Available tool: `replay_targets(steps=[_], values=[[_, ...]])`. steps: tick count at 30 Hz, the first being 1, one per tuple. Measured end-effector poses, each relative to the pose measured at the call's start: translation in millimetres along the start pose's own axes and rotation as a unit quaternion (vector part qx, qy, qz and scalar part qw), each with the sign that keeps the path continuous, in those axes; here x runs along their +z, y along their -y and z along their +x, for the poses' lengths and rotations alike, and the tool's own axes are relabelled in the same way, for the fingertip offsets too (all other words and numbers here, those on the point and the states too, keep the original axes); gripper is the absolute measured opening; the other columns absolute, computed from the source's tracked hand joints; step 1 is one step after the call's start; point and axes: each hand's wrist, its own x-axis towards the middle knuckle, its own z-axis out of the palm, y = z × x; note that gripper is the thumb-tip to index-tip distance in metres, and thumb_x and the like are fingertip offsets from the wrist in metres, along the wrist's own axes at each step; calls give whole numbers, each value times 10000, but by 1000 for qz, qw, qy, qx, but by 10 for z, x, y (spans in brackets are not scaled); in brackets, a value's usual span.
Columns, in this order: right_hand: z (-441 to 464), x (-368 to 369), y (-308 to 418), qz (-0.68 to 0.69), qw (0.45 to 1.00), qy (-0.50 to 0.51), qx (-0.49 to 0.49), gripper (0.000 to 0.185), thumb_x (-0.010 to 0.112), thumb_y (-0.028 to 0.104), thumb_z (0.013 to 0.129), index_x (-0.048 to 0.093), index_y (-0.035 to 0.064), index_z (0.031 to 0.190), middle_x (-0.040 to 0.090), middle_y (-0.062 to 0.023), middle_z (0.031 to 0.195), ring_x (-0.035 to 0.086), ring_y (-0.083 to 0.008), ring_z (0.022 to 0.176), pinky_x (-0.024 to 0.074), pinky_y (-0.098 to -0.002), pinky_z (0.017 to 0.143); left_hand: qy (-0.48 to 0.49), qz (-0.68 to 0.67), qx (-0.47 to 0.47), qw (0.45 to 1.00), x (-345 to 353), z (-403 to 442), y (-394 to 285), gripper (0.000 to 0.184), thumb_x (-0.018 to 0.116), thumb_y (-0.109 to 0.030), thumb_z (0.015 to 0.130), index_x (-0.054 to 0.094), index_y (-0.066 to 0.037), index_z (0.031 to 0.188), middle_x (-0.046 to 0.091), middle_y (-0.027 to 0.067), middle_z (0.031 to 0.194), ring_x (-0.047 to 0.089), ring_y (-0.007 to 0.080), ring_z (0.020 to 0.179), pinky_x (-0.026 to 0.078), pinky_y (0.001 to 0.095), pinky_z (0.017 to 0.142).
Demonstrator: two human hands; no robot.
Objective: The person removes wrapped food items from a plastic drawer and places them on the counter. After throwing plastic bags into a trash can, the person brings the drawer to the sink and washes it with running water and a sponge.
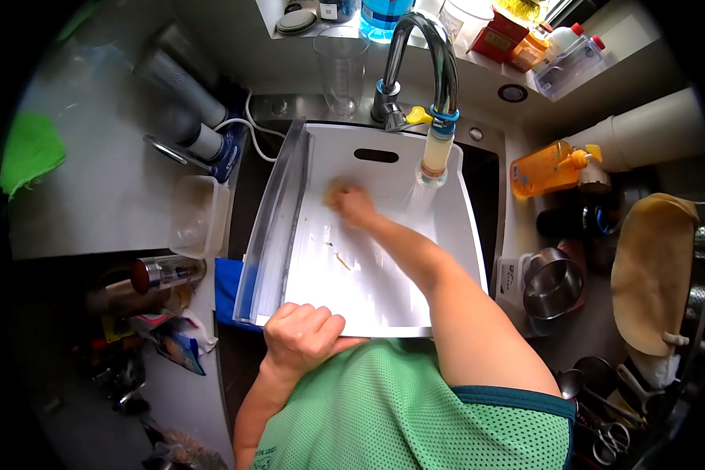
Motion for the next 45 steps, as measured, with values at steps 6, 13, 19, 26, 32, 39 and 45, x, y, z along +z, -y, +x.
replay_targets(steps=[6,13,19,26,32,39,45], values=[[-219,-142,-11,93,985,-8,-145,197,511,130,799,579,68,974,521,-151,1052,468,-344,1002,394,-404,879,-1,-10,-5,1000,-4,2,2,456,560,-486,751,405,-134,507,356,-22,466,387,119,409,275,247,419],[-374,-99,486,127,977,6,-172,171,465,97,801,583,56,918,531,-133,1069,461,-325,1044,399,-398,879,4,-1,-4,1000,12,17,-5,459,558,-477,761,403,-130,504,360,-21,468,391,119,412,278,247,421],[-210,-199,502,82,990,62,-99,225,458,163,833,554,90,1023,536,-82,1111,487,-284,1027,420,-376,852,-5,-10,-7,1000,14,-2,-14,461,553,-473,769,398,-132,502,354,-22,466,387,119,412,278,249,420],[-212,-224,532,-7,966,40,-254,272,487,129,780,569,148,1038,547,-89,1044,499,-300,960,442,-388,806,-8,-5,-12,1000,19,-3,-5,454,550,-473,769,397,-135,508,357,-22,469,388,120,414,281,247,425],[-25,-149,558,-33,989,40,-138,234,492,146,793,606,165,996,562,-74,970,508,-296,927,469,-383,747,5,-1,-11,1000,4,9,-29,445,560,-470,760,401,-136,513,359,-23,476,392,118,418,282,248,426],[-22,-132,490,-46,988,10,-146,212,506,175,802,617,179,982,546,-75,954,506,-285,933,470,-371,750,10,-3,-12,1000,-3,18,-18,440,562,-466,758,402,-135,516,361,-22,477,395,117,421,285,245,429],[-131,-301,485,-67,960,115,-246,288,462,140,807,597,198,1055,522,-104,1067,490,-292,992,462,-382,783,-1,0,-10,1000,21,14,-17,438,552,-468,764,407,-136,518,360,-19,478,392,118,421,281,249,427]])
